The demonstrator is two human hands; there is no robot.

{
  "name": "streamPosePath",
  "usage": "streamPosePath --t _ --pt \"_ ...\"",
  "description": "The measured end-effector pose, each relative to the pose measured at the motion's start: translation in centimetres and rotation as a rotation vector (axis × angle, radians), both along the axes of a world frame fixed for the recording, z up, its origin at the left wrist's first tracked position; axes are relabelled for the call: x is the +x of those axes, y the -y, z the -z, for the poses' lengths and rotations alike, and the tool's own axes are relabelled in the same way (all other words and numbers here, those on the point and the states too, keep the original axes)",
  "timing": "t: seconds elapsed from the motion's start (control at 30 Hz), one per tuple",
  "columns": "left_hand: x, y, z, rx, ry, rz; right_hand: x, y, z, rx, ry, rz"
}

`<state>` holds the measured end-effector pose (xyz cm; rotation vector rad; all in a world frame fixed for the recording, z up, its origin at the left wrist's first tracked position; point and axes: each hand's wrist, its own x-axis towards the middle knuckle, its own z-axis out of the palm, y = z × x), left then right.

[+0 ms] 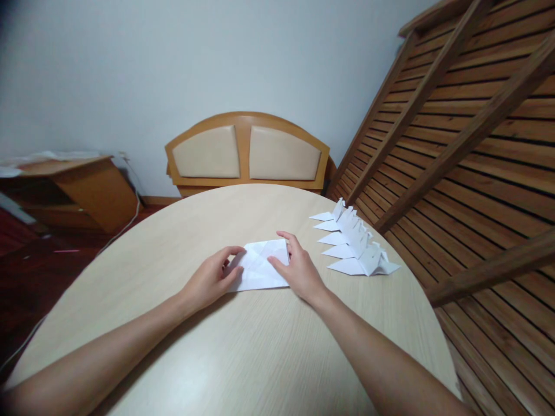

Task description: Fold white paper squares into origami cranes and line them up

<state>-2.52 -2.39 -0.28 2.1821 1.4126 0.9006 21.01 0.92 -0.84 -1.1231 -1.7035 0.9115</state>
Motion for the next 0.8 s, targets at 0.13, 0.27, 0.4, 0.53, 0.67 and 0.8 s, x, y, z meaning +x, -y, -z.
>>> streamPosePath --t 0.13,0.27,0.4,0.53,0.67,0.8 --pt "-0.1 0.0 0.5 0.194 -0.192 0.099 0.3 -0.5 0.8 -0.004 0.061 0.009" --pt "0.0 -0.1 0.8 0.217 -0.314 0.214 0.5 -0.8 1.2 0.031 0.155 0.019" --pt "-0.1 0.0 0.8 0.166 -0.388 0.218 0.6 -0.7 1.1 0.100 0.231 0.021" --pt "-0.3 0.1 0.6 0.140 -0.404 0.198 0.6 -0.2 0.2 0.144 0.315 -0.027" --pt "-0.2 0.1 0.6 0.127 -0.405 0.170 0.6 0.4 -0.7 0.291 0.431 -0.193" --pt "0.0 0.1 0.4 0.135 -0.382 0.141 0.5 0.6 -0.9 0.396 0.526 -0.360"
